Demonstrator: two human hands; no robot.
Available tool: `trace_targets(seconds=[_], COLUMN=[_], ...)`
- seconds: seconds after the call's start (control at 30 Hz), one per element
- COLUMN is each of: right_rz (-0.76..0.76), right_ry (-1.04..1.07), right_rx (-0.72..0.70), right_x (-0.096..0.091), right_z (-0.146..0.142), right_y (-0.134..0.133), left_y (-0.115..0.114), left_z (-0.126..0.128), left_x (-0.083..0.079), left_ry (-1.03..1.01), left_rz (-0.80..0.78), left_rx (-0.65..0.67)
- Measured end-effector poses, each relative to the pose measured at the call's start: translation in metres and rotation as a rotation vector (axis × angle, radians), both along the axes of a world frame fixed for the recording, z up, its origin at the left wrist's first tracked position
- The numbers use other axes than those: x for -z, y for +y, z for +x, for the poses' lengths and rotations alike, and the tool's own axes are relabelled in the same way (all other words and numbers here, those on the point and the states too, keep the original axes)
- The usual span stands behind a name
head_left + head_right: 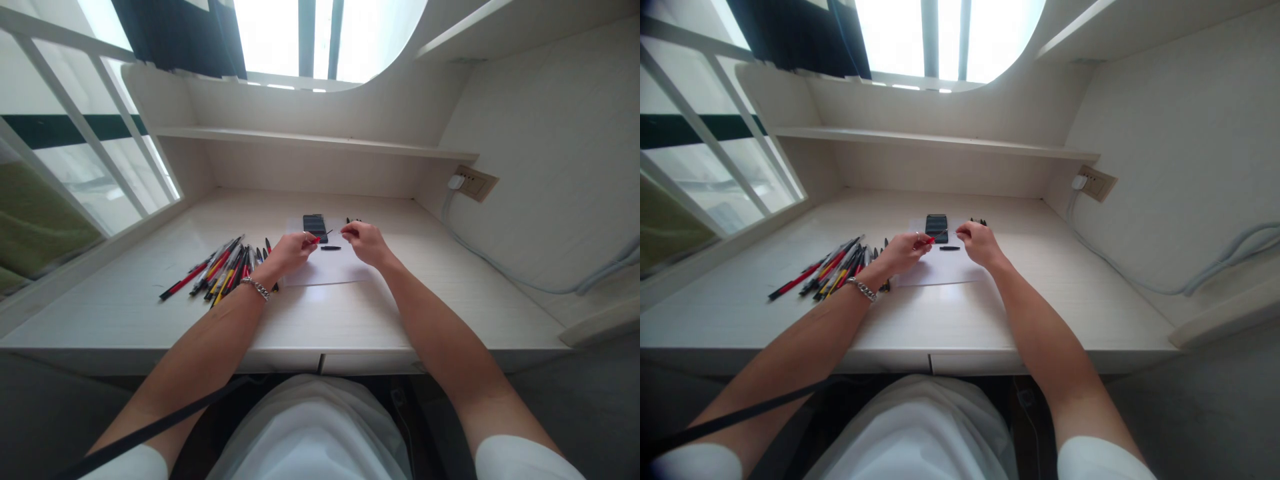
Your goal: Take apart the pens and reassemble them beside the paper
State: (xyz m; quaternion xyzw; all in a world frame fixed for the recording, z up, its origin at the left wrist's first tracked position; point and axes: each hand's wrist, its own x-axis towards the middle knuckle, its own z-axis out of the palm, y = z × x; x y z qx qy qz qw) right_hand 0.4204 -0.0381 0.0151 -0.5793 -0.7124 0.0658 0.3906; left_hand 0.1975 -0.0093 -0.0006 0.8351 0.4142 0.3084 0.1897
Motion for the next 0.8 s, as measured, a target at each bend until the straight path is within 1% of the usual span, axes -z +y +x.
trace_targets(seconds=[0.13,0.23,0.8], right_rz=[0.095,0.134,0.141], right_ry=[0.042,0.033,-0.021], right_rx=[-0.038,-0.058,-0.085], right_x=[-0.0049,-0.0055,-0.0089], right_z=[0.0018,0.0002,-0.0006], right_y=[-0.0033,-0.0046,-0.0091], left_y=[0.0015,0.002,-0.0009], left_z=[-0.0004,-0.0007,0.0], left_x=[0.0024,0.0034,0.0014], left_ry=[0.006,0.01,0.03], left_rz=[0.015,0.03,0.012], left_rx=[0.005,0.017,0.016])
